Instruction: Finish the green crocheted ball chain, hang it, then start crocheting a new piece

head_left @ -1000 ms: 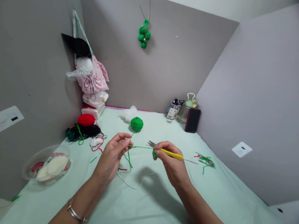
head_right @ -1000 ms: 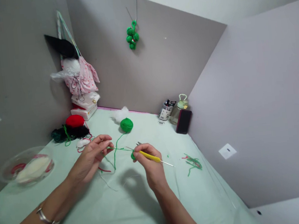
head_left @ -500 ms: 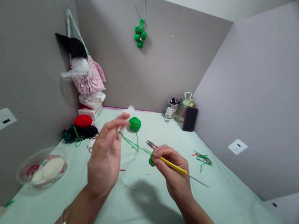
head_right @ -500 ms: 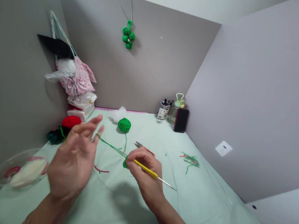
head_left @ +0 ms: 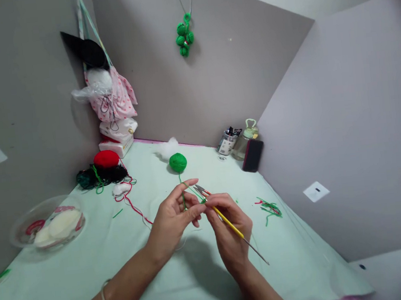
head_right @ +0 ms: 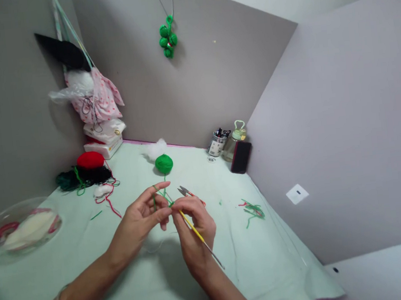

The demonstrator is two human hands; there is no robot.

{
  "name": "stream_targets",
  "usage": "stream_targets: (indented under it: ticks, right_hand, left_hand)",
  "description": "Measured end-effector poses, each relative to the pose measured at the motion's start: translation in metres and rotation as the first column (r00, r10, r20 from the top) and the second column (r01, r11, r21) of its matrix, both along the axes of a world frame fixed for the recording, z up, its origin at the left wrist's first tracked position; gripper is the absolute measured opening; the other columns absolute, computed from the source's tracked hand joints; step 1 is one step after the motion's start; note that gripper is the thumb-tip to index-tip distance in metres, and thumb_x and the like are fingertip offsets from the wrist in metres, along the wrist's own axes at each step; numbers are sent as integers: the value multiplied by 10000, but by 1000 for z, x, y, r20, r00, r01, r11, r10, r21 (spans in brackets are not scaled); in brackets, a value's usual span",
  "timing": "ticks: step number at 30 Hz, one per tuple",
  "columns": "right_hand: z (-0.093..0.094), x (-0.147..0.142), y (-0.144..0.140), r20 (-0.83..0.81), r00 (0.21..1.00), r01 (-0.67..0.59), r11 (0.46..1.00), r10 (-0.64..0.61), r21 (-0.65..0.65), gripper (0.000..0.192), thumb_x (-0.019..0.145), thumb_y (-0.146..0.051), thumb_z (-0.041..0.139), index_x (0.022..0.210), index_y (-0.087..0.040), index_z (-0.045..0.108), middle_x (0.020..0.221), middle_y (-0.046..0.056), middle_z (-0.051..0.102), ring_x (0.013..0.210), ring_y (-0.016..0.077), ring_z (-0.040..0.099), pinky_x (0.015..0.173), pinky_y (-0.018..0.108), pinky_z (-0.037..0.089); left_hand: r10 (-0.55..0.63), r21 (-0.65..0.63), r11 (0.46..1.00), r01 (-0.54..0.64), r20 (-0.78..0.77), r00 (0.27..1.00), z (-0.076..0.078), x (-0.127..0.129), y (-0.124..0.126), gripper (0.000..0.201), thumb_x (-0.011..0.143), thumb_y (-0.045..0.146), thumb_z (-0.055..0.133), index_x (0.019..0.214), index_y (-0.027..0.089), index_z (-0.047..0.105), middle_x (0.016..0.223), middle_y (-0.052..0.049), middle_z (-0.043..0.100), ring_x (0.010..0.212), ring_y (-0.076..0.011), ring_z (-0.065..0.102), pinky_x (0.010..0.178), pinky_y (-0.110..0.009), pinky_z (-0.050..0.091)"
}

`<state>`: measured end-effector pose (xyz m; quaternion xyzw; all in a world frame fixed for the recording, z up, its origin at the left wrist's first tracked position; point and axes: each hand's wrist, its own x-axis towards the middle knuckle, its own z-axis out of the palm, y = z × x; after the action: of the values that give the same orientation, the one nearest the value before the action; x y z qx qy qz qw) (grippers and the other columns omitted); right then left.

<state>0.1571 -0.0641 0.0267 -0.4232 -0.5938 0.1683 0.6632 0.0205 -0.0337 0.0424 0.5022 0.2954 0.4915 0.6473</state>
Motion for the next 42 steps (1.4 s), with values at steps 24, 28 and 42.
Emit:
stream_targets:
  ticks: [24,28,42]
  right_hand:
    - [-5,-2,18,-444,895,-197,934,46,-299,129,733,-265,844,762,-205,733,802,12,718,739,154,665,691,273,544]
    - [-4,-1,19,-553,832,-264,903,36,-338,187,689,-296,875,773,-196,741,778,8,729,736,152,669,696,266,547]
    - [-3,8,13,-545,810,-420,864,218,-278,143,767,-307,846,814,-225,739,757,-17,701,691,128,634,666,254,529]
  left_hand:
    - [24,-434,891,135,340,940,-14,5,8,300,823,98,796,1105,122,694,780,2,702,651,-51,654,669,-128,554]
    - [6,-407,899,159,375,927,-14,8,9,212,866,68,741,1066,129,704,989,-36,718,798,-64,694,800,-150,582]
    - [-86,-271,947,175,309,947,-2,-2,-3,354,871,212,775,1221,213,719,890,8,611,788,-101,619,833,-232,504]
